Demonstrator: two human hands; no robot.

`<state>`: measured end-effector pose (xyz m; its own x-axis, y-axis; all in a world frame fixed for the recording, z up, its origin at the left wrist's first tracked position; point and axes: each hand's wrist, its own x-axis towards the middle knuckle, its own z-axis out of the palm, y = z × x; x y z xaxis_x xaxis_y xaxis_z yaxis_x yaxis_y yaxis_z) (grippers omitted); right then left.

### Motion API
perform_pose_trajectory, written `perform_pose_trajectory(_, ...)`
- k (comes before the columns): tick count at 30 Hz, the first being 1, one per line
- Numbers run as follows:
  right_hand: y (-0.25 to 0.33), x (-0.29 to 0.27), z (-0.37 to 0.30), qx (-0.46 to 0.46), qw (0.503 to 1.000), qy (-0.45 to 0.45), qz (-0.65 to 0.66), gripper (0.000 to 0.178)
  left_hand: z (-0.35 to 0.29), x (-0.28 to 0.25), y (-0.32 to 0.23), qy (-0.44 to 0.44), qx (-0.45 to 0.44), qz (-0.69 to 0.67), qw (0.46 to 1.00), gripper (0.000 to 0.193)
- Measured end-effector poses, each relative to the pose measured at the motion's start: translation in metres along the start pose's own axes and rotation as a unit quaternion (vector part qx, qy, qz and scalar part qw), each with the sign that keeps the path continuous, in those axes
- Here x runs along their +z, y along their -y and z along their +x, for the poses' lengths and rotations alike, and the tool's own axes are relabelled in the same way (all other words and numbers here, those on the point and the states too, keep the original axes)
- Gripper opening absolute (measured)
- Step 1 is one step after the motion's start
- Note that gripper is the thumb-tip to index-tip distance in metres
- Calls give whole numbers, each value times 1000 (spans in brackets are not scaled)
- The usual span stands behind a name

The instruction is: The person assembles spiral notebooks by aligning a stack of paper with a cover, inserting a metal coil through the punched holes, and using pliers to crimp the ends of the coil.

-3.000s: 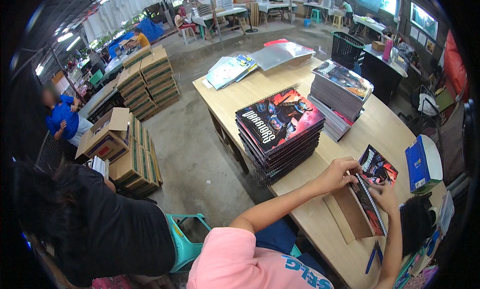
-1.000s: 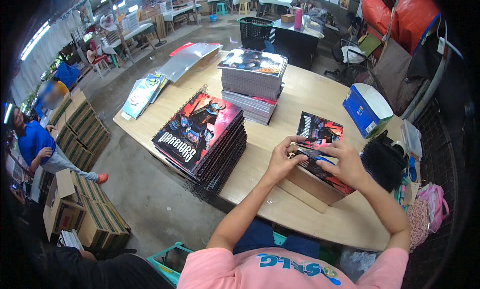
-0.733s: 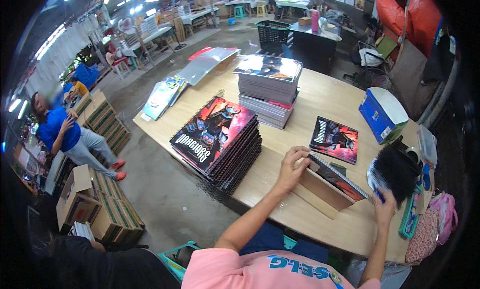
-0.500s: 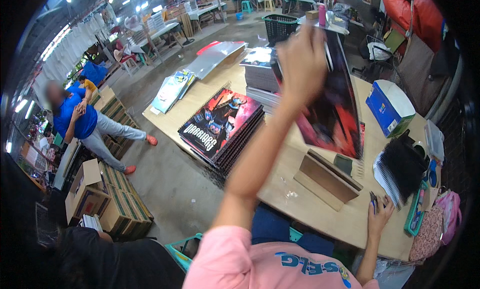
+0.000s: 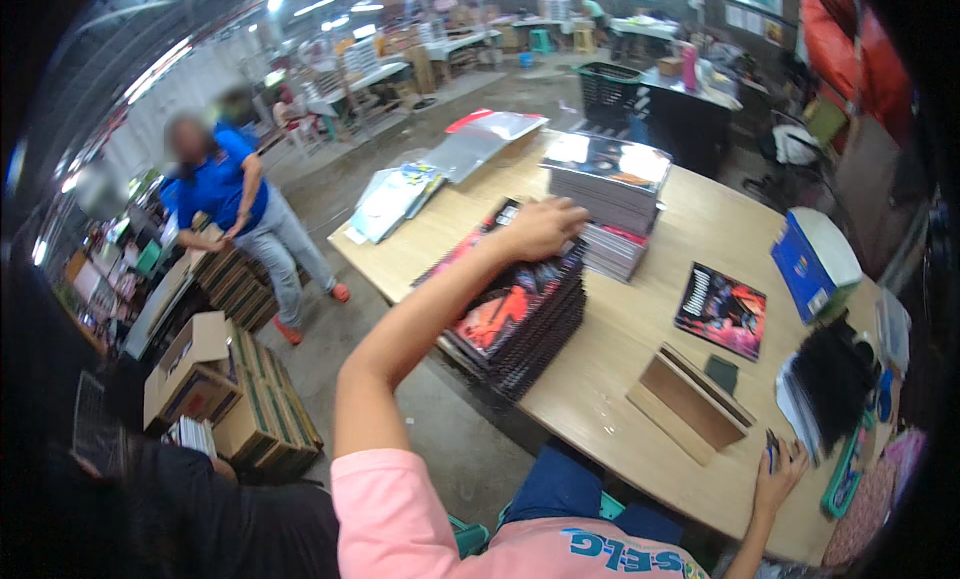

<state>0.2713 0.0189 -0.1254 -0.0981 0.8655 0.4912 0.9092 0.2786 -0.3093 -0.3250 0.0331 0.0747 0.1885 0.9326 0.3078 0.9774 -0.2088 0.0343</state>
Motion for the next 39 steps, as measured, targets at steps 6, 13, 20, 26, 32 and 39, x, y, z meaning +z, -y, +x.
perform_pose_trajectory(6,-13,1,-4,15,1000,9,-7,41,-5,-37,-57,-210,4,71,975,44)
perform_pose_trajectory(13,8,-14,18,-28,988,-149,19,37,-118,-114,-223,-678,213,-255,655,27)
perform_pose_trajectory(20,36,-36,37,-49,983,-137,112,33,-167,-120,-261,-625,352,-322,618,27)
perform_pose_trajectory(26,65,-80,36,-103,952,-115,266,28,-168,-107,-231,-444,468,-500,578,31)
perform_pose_trajectory(32,130,-102,16,-218,762,435,426,45,-136,-6,-237,178,325,-634,678,44)
perform_pose_trajectory(39,290,-26,-33,-547,705,282,352,88,-292,171,-151,484,-176,15,857,102)
